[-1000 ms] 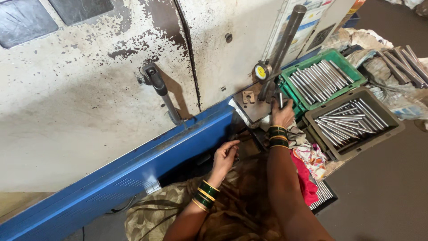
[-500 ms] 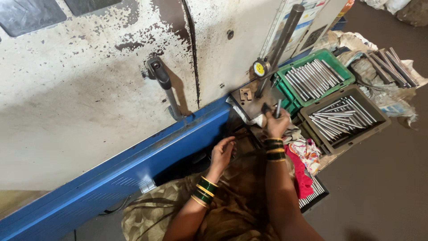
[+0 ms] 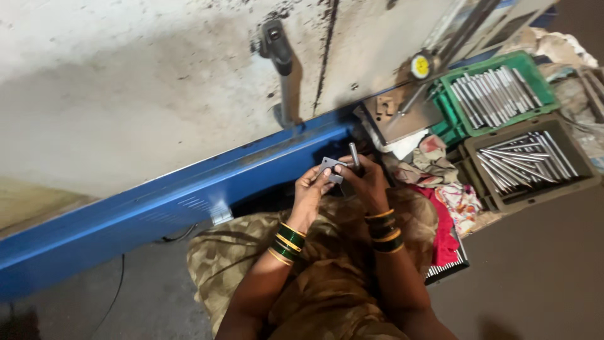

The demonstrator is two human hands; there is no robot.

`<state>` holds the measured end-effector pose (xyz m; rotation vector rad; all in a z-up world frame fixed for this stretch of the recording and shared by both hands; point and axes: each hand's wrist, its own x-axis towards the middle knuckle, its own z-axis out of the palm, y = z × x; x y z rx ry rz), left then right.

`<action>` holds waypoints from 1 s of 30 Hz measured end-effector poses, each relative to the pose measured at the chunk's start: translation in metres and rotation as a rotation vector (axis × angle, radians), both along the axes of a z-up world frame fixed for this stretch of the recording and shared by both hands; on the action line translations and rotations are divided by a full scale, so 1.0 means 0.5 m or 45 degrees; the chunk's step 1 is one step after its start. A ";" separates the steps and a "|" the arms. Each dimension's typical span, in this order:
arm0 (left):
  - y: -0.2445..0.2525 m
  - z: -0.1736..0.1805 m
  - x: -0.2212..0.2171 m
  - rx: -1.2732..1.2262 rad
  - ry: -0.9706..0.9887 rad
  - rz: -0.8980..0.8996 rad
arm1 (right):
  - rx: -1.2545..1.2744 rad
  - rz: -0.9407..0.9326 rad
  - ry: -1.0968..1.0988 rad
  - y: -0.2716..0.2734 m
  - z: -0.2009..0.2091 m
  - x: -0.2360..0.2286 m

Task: The person operates a lathe to finish small metal rods. They open the machine door, insert a rod, run the machine, remove the rod, wipe it with a cloth, and place it into a tray. This cycle repeats for several rods.

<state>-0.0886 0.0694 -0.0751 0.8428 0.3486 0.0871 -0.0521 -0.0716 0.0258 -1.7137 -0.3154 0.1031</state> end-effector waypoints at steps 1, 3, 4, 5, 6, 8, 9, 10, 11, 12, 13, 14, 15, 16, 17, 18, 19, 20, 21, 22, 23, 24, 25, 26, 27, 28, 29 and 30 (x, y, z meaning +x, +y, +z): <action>0.004 0.011 -0.009 -0.077 -0.004 0.012 | -0.095 0.005 -0.048 0.001 0.024 -0.007; 0.008 0.035 -0.025 -0.232 -0.017 0.033 | -0.201 0.000 -0.261 0.003 0.069 -0.030; 0.012 0.049 -0.029 -0.271 -0.018 0.043 | -0.253 -0.005 -0.370 0.004 0.091 -0.041; 0.014 0.061 -0.036 -0.312 -0.016 0.050 | -0.285 0.015 -0.473 0.002 0.111 -0.052; 0.017 0.074 -0.044 -0.353 -0.013 0.058 | -0.317 0.035 -0.576 0.000 0.131 -0.062; 0.019 0.099 -0.057 -0.382 -0.030 0.045 | -0.353 0.057 -0.713 -0.008 0.166 -0.084; 0.019 0.112 -0.065 -0.397 -0.037 0.037 | -0.358 0.058 -0.745 -0.013 0.180 -0.098; 0.018 0.123 -0.074 -0.406 -0.032 0.031 | -0.363 0.059 -0.777 -0.017 0.191 -0.111; 0.018 0.135 -0.082 -0.413 -0.030 0.023 | -0.348 0.043 -0.736 -0.020 0.199 -0.122; 0.018 0.145 -0.089 -0.420 -0.027 0.014 | -0.334 0.027 -0.695 -0.025 0.206 -0.131; 0.017 0.154 -0.094 -0.431 -0.036 0.010 | -0.320 0.011 -0.654 -0.029 0.211 -0.136; 0.013 0.162 -0.099 -0.443 -0.046 0.006 | -0.332 0.016 -0.728 -0.029 0.214 -0.138; 0.012 0.168 -0.104 -0.454 -0.055 0.004 | -0.342 0.024 -0.802 -0.028 0.214 -0.137; 0.012 0.173 -0.109 -0.465 -0.074 -0.024 | -0.351 0.031 -0.876 -0.027 0.214 -0.137; 0.012 0.177 -0.118 -0.476 -0.089 -0.048 | -0.305 0.063 -0.846 -0.028 0.214 -0.139; 0.012 0.180 -0.125 -0.487 -0.105 -0.072 | -0.259 0.095 -0.817 -0.028 0.213 -0.140; 0.014 0.183 -0.128 -0.461 -0.154 -0.083 | -0.211 0.131 -0.789 -0.027 0.213 -0.139; 0.016 0.186 -0.130 -0.434 -0.203 -0.095 | -0.272 0.116 -0.833 -0.025 0.212 -0.137; 0.018 0.189 -0.133 -0.406 -0.250 -0.103 | -0.331 0.104 -0.875 -0.024 0.210 -0.137; 0.021 0.193 -0.136 -0.364 -0.285 -0.121 | -0.390 0.092 -0.917 -0.024 0.208 -0.138; 0.026 0.196 -0.139 -0.320 -0.321 -0.131 | -0.412 0.089 -0.935 -0.026 0.207 -0.140; 0.030 0.200 -0.143 -0.275 -0.356 -0.141 | -0.433 0.087 -0.954 -0.032 0.206 -0.144; 0.033 0.204 -0.144 -0.281 -0.337 -0.152 | -0.444 0.101 -0.976 -0.033 0.202 -0.142; 0.029 0.208 -0.144 -0.287 -0.318 -0.162 | -0.424 0.109 -0.953 -0.033 0.198 -0.140; 0.024 0.211 -0.142 -0.296 -0.296 -0.162 | -0.405 0.128 -0.928 -0.036 0.193 -0.137; 0.018 0.213 -0.142 -0.337 -0.302 -0.162 | -0.387 0.148 -0.901 -0.039 0.187 -0.135; 0.013 0.213 -0.140 -0.373 -0.314 -0.151 | -0.275 0.171 -0.786 -0.041 0.179 -0.135; 0.011 0.212 -0.136 -0.409 -0.328 -0.140 | -0.170 0.196 -0.664 -0.043 0.171 -0.134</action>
